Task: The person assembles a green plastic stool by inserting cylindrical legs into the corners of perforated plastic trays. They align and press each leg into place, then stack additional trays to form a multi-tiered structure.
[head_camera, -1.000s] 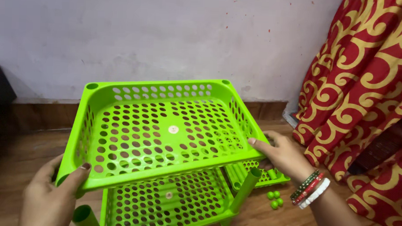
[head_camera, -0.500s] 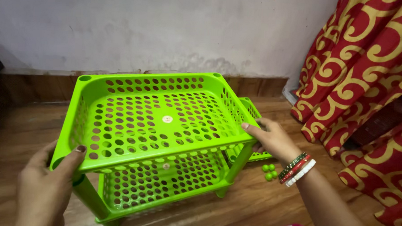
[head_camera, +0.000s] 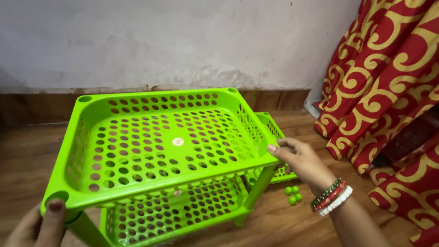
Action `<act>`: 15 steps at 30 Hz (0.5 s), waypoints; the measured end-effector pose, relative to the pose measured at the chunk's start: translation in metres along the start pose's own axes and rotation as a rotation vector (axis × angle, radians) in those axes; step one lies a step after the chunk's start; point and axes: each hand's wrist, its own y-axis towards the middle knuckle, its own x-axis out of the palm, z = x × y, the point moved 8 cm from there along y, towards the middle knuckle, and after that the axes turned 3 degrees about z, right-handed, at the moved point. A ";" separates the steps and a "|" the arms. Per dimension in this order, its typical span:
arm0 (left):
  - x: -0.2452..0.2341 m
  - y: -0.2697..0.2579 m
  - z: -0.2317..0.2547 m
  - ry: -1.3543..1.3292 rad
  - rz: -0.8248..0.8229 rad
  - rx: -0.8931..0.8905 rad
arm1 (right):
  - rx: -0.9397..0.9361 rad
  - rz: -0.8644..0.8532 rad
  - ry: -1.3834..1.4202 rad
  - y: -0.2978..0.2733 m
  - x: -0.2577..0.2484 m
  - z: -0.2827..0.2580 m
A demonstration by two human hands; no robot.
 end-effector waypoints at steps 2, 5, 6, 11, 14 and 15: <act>-0.008 0.004 -0.016 0.086 -0.035 0.181 | 0.018 0.016 0.021 0.000 -0.003 0.009; -0.006 0.022 -0.057 0.080 -0.156 0.132 | 0.011 -0.008 0.183 -0.003 -0.004 0.019; -0.002 0.021 -0.068 0.080 -0.173 0.111 | -0.049 -0.028 0.200 -0.007 -0.002 0.017; 0.006 0.022 -0.087 0.096 -0.183 0.070 | 0.149 -0.039 0.078 -0.023 0.009 0.039; 0.005 0.029 -0.083 0.118 -0.179 0.071 | 0.057 -0.006 0.106 -0.019 0.015 0.037; 0.006 0.030 -0.080 0.125 -0.180 0.073 | -0.009 -0.016 0.151 -0.017 0.018 0.035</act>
